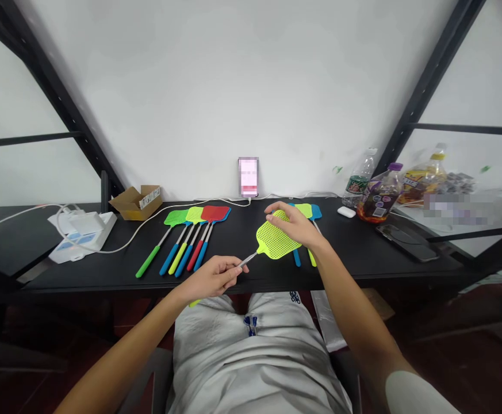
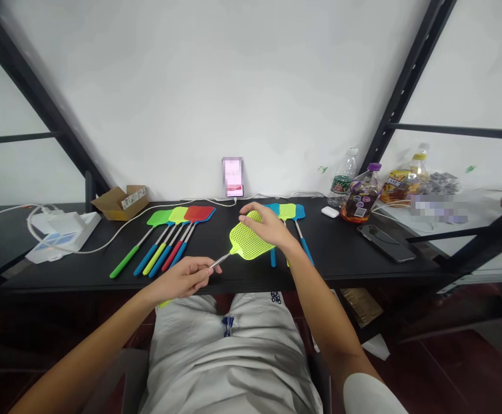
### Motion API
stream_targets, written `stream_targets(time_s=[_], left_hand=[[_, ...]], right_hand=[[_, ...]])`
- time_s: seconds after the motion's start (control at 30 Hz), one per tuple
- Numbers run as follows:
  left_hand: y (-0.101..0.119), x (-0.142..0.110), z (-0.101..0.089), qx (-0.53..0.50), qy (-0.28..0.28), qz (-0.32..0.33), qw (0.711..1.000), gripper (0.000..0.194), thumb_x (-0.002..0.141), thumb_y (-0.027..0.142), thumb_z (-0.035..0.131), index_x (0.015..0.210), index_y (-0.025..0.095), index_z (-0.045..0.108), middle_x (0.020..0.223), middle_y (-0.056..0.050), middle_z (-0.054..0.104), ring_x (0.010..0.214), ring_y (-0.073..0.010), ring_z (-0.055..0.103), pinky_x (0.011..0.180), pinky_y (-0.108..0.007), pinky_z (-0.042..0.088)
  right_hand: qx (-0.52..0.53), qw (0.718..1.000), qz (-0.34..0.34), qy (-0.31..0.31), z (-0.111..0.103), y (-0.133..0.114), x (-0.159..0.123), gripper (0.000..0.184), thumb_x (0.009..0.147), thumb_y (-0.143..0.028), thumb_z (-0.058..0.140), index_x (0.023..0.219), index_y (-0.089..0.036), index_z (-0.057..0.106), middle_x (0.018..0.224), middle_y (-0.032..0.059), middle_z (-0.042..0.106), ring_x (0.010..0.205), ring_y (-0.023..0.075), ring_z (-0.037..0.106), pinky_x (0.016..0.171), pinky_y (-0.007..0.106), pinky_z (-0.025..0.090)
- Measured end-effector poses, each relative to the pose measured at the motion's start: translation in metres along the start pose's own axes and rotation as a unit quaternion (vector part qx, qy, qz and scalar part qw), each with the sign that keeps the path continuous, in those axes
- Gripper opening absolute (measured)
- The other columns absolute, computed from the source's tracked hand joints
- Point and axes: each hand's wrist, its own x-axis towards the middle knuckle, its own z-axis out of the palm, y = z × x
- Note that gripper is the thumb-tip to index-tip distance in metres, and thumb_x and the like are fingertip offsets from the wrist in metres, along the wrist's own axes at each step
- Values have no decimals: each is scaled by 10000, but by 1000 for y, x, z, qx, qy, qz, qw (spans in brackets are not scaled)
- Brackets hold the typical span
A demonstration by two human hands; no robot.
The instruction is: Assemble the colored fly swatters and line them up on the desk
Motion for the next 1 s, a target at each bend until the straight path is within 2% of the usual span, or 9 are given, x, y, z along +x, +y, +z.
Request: stream_targets(time_s=[0.1, 0.17, 0.3, 0.47, 0.57, 0.63, 0.73, 0.83, 1.0], left_hand=[[-2, 3, -1, -31, 24, 5, 999, 352, 932, 484, 585, 1044, 151, 605, 587, 75, 472, 344, -17, 283, 333, -152, 180], [-3, 5, -2, -71, 52, 19, 996, 321, 947, 482, 559, 999, 165, 577, 585, 76, 496, 313, -20, 302, 318, -153, 204], [-5, 8, -2, -135, 69, 35, 988, 290, 965, 479, 517, 958, 190, 511, 595, 62, 555, 312, -67, 429, 310, -174, 316], [-5, 8, -1, -157, 61, 32, 985, 272, 951, 453, 557, 984, 202, 455, 673, 28, 629, 426, -143, 608, 385, -240, 484], [-3, 7, 0, -159, 58, 37, 985, 276, 930, 401, 610, 1021, 198, 446, 723, 8, 656, 523, -177, 676, 477, -295, 562], [-2, 7, 0, -157, 50, 40, 986, 302, 913, 375, 640, 1058, 192, 448, 750, -2, 665, 569, -187, 696, 518, -311, 584], [0, 6, 0, -140, 36, 45, 988, 343, 901, 361, 666, 1100, 180, 453, 807, -31, 682, 636, -199, 714, 564, -325, 600], [1, 5, 1, -109, 17, 55, 992, 379, 909, 353, 665, 1167, 165, 462, 893, -76, 698, 701, -212, 723, 570, -318, 594], [3, 3, 1, -82, -6, 64, 995, 448, 927, 357, 643, 1279, 148, 460, 944, -105, 706, 742, -210, 724, 633, -339, 603]], right_hand=[[41, 996, 61, 56, -1, 7, 3, 249, 906, -426, 602, 1031, -212, 625, 986, 49, 677, 852, 179, 641, 712, 301, 503], [85, 989, 109, 58, -1, 12, 4, 240, 891, -410, 621, 1005, -199, 599, 841, 33, 665, 697, 157, 635, 578, 266, 479], [131, 981, 140, -24, -2, 17, 4, 193, 872, -341, 651, 947, -173, 594, 694, 15, 653, 566, 128, 629, 482, 220, 431], [79, 979, 123, -142, 4, 11, 0, 248, 910, -382, 606, 849, -149, 664, 718, 53, 715, 583, 123, 652, 510, 217, 456], [56, 966, 103, -229, 16, 4, -3, 311, 916, -434, 594, 830, -151, 691, 740, 59, 736, 587, 128, 661, 511, 220, 457], [45, 961, 95, -254, 30, 0, -4, 348, 917, -463, 588, 810, -150, 697, 731, 53, 733, 565, 124, 651, 499, 216, 441], [17, 970, 71, -232, 53, -6, -7, 346, 929, -458, 573, 842, -154, 714, 696, 26, 708, 520, 103, 613, 515, 214, 427], [-25, 988, 38, -150, 72, -7, -8, 369, 937, -466, 559, 801, -163, 719, 672, 20, 684, 581, 110, 607, 563, 221, 412], [-9, 994, 64, -82, 81, 0, -5, 310, 924, -401, 556, 731, -174, 640, 669, 10, 661, 591, 113, 584, 556, 226, 391]])
